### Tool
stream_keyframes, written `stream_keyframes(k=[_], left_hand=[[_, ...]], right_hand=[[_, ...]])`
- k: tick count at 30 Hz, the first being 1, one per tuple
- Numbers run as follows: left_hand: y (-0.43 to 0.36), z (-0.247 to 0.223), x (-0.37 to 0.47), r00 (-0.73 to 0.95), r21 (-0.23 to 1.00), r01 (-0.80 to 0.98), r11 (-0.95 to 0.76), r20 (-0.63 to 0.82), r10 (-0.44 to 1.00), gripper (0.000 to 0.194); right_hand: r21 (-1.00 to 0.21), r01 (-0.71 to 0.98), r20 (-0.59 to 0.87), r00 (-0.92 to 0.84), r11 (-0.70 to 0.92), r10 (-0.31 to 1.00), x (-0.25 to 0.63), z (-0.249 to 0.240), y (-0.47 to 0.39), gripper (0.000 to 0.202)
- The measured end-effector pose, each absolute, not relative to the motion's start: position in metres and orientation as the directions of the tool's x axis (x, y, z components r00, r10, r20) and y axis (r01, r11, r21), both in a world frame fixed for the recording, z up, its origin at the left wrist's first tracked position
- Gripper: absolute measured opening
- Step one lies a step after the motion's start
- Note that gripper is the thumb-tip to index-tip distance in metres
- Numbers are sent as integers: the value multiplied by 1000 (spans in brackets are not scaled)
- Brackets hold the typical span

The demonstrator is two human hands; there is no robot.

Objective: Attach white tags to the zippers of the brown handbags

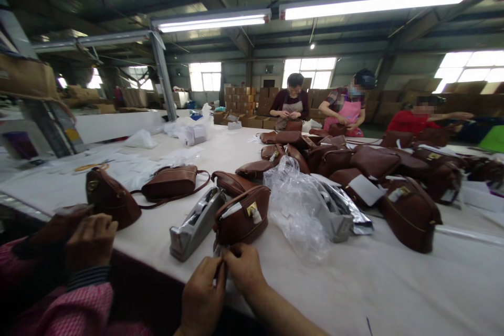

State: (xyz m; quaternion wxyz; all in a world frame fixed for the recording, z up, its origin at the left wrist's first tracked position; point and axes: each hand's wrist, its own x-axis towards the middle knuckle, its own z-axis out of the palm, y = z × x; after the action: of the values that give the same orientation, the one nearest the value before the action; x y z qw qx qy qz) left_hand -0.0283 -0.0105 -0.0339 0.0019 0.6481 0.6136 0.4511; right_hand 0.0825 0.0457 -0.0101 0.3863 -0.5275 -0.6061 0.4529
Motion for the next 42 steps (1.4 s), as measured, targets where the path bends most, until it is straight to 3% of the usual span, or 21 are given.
stream_keyframes(k=[3,6,9,12,14,16,19,21,24,29,34,36,38,40,42], left_hand=[[-13,-30,-33,-231,752,610,-250,471,851,22],[-10,-27,-37,-358,935,353,-44,178,917,29],[-4,-28,-35,-323,985,84,152,-118,939,43],[0,-30,-29,-295,973,-71,219,-230,927,50],[0,-32,-26,-359,987,4,161,-149,921,42],[-3,-33,-25,-407,978,209,13,74,911,29],[-7,-34,-27,-308,814,536,-224,436,846,19],[-8,-35,-29,-213,663,690,-291,570,794,19],[-8,-35,-31,-114,467,836,-287,661,742,20],[-8,-30,-27,22,234,932,-275,724,690,23],[-12,-25,-23,73,148,954,-262,731,679,28],[-14,-24,-25,46,234,928,-290,701,712,27],[-14,-22,-30,-38,468,823,-322,610,791,23],[-12,-19,-35,-188,791,571,-219,386,903,23],[-7,-16,-38,-286,980,194,33,25,958,36]], right_hand=[[-948,311,17,-150,64,989,83,-7,48,28],[-944,320,35,-162,87,986,83,-6,49,27],[-941,326,37,-163,89,986,83,-8,48,26],[-937,336,45,-148,93,988,83,-10,47,25],[-934,343,54,-133,97,990,84,-10,46,23],[-933,346,63,-114,99,991,84,-11,45,20],[-935,344,66,-84,91,994,84,-13,44,17],[-937,339,59,-76,81,995,83,-15,44,16],[-940,330,53,-103,85,993,84,-14,44,19],[-947,315,-3,-206,63,978,86,-2,44,29],[-937,349,-66,-218,14,974,85,3,49,26],[-931,366,-83,-229,7,970,84,4,51,23],[-924,381,-84,-241,15,967,84,5,52,22],[-915,400,-63,-244,41,968,85,6,51,22],[-903,422,-26,-240,80,970,85,8,51,22]])
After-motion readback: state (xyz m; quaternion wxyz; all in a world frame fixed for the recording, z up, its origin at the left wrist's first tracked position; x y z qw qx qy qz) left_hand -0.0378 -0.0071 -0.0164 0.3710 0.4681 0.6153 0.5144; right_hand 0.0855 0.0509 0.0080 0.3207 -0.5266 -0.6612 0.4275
